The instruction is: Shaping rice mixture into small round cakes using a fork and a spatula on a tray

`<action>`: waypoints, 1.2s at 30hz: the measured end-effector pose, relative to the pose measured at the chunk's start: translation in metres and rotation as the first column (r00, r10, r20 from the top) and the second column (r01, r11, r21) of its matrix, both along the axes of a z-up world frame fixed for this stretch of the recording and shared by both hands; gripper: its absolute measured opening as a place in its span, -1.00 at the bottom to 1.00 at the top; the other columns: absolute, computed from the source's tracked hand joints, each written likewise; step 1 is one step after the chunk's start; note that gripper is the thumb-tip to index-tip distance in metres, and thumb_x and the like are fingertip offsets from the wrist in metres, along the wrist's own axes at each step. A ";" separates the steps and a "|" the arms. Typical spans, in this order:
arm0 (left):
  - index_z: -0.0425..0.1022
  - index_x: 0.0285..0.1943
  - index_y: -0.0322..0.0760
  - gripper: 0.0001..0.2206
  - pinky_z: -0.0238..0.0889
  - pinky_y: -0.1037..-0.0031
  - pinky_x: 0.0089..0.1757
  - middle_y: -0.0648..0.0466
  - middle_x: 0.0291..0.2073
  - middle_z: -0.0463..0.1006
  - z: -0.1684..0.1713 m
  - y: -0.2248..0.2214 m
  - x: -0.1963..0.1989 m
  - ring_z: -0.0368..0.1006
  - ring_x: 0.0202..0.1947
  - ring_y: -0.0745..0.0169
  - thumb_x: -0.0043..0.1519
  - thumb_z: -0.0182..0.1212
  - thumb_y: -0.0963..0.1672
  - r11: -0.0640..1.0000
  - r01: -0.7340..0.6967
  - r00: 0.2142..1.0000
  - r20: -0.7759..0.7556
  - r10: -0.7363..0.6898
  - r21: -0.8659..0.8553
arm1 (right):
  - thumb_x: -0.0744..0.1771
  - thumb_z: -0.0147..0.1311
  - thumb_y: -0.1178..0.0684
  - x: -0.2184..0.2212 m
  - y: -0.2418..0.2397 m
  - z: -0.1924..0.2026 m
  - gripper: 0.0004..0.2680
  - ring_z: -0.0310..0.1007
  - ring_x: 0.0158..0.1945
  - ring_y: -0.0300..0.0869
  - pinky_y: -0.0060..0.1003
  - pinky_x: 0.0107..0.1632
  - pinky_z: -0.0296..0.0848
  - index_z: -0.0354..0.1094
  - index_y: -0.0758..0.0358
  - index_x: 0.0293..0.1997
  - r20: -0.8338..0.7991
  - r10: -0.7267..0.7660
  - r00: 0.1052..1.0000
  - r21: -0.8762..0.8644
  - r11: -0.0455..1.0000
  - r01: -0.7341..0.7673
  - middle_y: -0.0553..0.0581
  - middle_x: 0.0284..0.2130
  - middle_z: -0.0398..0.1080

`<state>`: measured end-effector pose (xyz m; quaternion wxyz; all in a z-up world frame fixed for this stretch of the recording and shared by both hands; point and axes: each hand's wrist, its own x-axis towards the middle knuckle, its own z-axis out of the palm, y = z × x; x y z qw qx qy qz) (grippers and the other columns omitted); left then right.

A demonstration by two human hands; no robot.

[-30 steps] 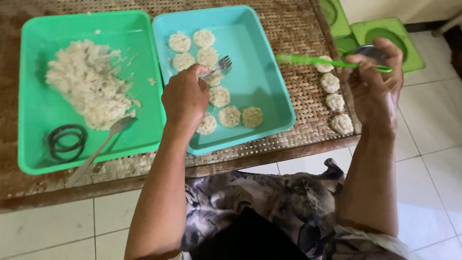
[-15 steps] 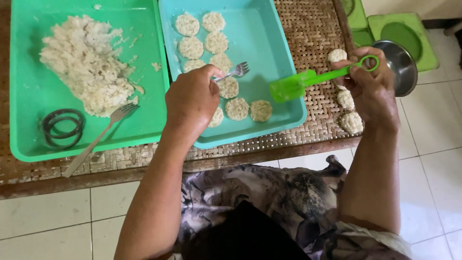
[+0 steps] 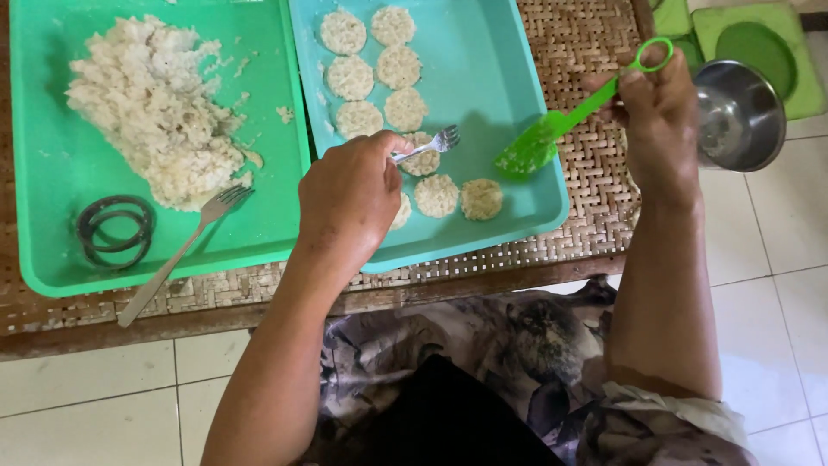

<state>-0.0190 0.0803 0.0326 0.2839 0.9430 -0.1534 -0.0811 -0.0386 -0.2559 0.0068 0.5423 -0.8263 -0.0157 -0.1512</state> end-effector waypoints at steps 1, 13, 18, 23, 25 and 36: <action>0.59 0.09 -0.16 -0.68 0.31 0.20 -0.45 0.02 -0.34 0.63 0.001 0.001 0.000 0.51 -0.50 0.07 0.18 0.08 -0.23 1.000 0.001 1.000 -0.003 -0.001 0.003 | 0.54 -0.27 0.20 0.003 0.000 -0.001 -0.96 0.37 -0.18 -0.25 -0.42 -0.05 0.45 0.02 0.21 0.12 -0.003 -0.001 1.000 0.003 1.000 0.001 0.19 -0.08 0.41; 0.59 0.04 -0.19 -0.75 0.31 0.19 -0.50 -0.02 -0.30 0.64 0.003 0.013 -0.002 0.51 -0.56 0.03 0.22 0.11 -0.21 1.000 0.018 1.000 0.009 -0.018 -0.017 | 0.49 -0.14 0.20 0.049 0.029 0.015 -0.93 0.44 -0.18 -0.26 -0.38 -0.10 0.40 0.14 0.19 0.08 -0.202 -0.078 0.976 -0.141 0.989 0.050 0.09 -0.13 0.54; 0.59 0.06 -0.16 -0.72 0.34 0.19 -0.46 0.02 -0.24 0.65 0.007 0.016 -0.001 0.52 -0.53 0.01 0.20 0.10 -0.21 1.000 -0.004 1.000 0.016 0.005 -0.026 | 0.49 -0.13 0.17 0.071 0.049 0.027 -0.96 0.38 -0.24 -0.25 -0.36 -0.17 0.42 0.18 0.18 -0.09 -0.283 0.269 0.921 -0.195 0.924 -0.330 0.11 -0.16 0.49; 0.58 0.04 -0.17 -0.75 0.32 0.22 -0.52 0.03 -0.27 0.64 0.003 0.018 0.002 0.50 -0.60 0.08 0.22 0.11 -0.22 1.000 -0.011 1.000 0.013 0.011 -0.018 | 0.44 -0.12 0.07 0.068 0.061 0.057 -0.91 0.44 -0.26 -0.18 -0.26 -0.23 0.46 0.29 0.20 -0.06 -0.407 0.367 0.836 -0.355 0.780 -0.515 0.10 -0.11 0.54; 0.59 0.04 -0.16 -0.75 0.33 0.22 -0.52 0.03 -0.27 0.64 0.002 0.018 0.003 0.50 -0.60 0.09 0.23 0.10 -0.22 1.000 -0.018 1.000 -0.013 0.017 -0.014 | 0.44 -0.18 0.06 0.064 0.053 0.063 -0.89 0.34 -0.45 -0.18 -0.24 -0.40 0.41 0.27 0.19 -0.04 -0.405 0.466 0.787 -0.398 0.685 -0.611 0.13 -0.08 0.53; 0.60 0.05 -0.19 -0.72 0.35 0.29 -0.50 0.03 -0.37 0.67 -0.005 0.017 0.007 0.51 -0.60 0.17 0.24 0.04 -0.24 0.998 -0.005 0.999 -0.046 0.002 -0.062 | 0.28 0.13 -0.09 0.022 0.048 0.112 -0.86 0.56 -0.19 -0.17 -0.13 -0.17 0.50 0.44 0.05 -0.22 -0.679 0.061 0.732 -0.541 0.633 -0.554 -0.06 0.00 0.59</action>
